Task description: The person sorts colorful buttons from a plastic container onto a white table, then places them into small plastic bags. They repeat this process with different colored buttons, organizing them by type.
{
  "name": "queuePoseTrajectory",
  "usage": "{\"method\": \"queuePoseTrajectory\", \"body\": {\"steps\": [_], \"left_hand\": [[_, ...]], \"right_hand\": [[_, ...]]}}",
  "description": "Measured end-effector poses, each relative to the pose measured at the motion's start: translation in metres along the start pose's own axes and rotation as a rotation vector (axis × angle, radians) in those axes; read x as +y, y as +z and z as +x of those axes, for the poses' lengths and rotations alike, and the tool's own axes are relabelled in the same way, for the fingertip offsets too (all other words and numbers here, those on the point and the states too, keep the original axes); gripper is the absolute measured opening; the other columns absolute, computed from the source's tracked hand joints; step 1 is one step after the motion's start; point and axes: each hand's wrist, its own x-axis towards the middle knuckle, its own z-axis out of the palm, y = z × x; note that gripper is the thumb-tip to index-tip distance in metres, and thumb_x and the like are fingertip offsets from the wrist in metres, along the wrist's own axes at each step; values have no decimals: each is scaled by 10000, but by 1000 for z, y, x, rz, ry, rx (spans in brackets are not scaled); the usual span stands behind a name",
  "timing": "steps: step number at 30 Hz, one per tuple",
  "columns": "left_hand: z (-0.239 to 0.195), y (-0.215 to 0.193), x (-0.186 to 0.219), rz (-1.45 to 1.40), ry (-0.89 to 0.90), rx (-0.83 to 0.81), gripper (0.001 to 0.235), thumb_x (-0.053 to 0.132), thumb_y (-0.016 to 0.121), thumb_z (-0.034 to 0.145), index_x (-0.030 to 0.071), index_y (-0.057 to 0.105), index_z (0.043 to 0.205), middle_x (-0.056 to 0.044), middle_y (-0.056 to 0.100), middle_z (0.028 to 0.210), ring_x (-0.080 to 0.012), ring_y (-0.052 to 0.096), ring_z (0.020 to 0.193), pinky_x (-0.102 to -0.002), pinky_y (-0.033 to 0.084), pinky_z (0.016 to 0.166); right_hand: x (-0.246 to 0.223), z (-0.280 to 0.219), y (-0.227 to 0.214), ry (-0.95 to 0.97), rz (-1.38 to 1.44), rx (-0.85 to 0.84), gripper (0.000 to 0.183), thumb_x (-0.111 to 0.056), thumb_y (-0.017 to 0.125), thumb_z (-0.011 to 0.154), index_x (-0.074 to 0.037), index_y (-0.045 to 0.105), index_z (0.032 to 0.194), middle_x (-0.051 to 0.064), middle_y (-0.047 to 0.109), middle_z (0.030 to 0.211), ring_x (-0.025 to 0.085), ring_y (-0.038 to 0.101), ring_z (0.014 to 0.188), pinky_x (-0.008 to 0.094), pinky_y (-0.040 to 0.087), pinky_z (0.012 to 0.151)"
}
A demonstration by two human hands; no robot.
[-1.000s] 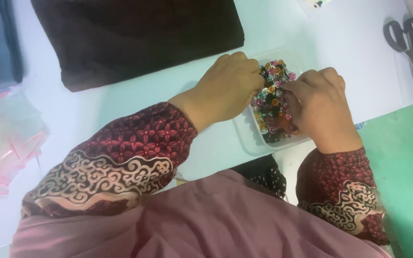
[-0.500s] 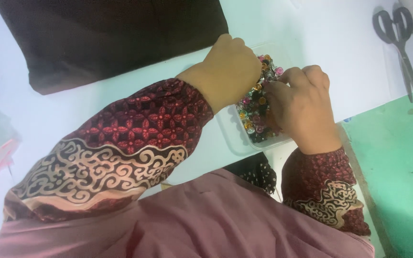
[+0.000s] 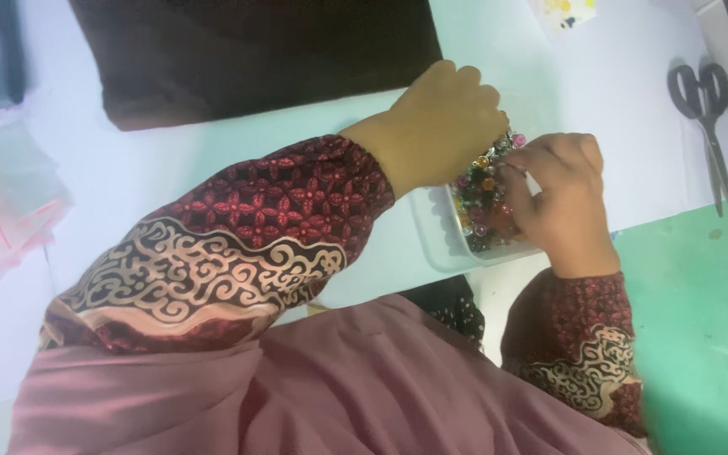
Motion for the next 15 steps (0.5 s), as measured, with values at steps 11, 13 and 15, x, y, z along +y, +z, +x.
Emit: {"method": "queuePoseTrajectory", "body": {"steps": [11,13,15], "left_hand": [[-203,-64,-21,-262,-153,399,259,-86,564,671,147,466,618,10,436,653,-254,468,657,-400,328,562],[-252,-82,-28,-299,-269,289,205,-7,679,841,114,618,687,3,507,686,-277,534,734,-419,432,635],[-286,-77,-21,-317,-349,278,203,10,688,855,125,632,698,-4,523,718,-286,538,754,-415,420,618]], "right_hand": [[-80,-1,5,-245,1,189,273,297,693,957,26,678,984,246,684,1158,467,569,1059,559,478,997],[-118,21,14,-336,90,61,122,47,811,978,-46,734,957,179,661,1091,381,551,1100,487,438,1025],[-139,39,34,-419,100,45,87,-7,792,984,-60,725,970,163,665,1076,368,553,1064,474,432,1006]]}}
